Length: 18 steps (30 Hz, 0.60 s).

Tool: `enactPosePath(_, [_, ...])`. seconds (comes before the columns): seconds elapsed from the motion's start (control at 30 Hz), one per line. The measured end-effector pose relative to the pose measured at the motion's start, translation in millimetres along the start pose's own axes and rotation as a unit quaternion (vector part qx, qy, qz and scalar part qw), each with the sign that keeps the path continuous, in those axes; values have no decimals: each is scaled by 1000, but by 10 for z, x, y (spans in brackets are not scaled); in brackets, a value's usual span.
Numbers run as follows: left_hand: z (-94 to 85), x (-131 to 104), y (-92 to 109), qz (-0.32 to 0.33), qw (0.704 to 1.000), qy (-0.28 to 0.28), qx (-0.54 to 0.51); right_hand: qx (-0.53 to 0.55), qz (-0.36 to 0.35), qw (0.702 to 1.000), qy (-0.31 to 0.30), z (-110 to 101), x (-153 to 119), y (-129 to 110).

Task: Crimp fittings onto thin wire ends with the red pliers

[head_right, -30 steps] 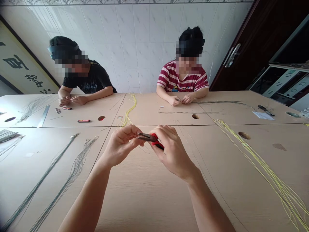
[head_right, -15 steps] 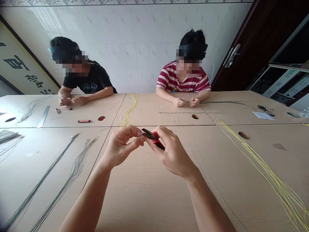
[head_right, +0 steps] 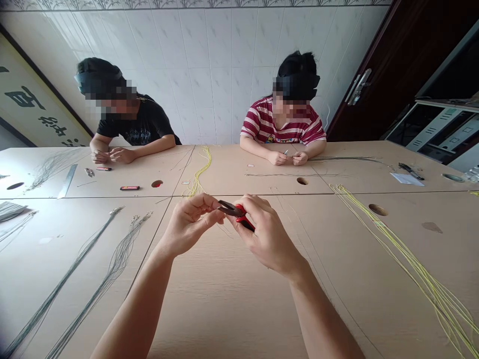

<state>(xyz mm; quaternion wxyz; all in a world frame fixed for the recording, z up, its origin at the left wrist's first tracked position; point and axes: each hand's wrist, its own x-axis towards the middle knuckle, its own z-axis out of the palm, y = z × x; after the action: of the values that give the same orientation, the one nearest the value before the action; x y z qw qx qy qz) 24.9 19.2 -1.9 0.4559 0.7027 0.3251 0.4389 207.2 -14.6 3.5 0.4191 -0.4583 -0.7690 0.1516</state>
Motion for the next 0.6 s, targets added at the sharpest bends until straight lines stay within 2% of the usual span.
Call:
enactPosePath(0.23, [12, -4, -19, 6, 1000, 3, -4, 10, 21, 999, 23, 22, 7, 2])
enactPosePath(0.6, [22, 6, -22, 7, 1000, -8, -21, -23, -37, 998, 44, 37, 13, 27])
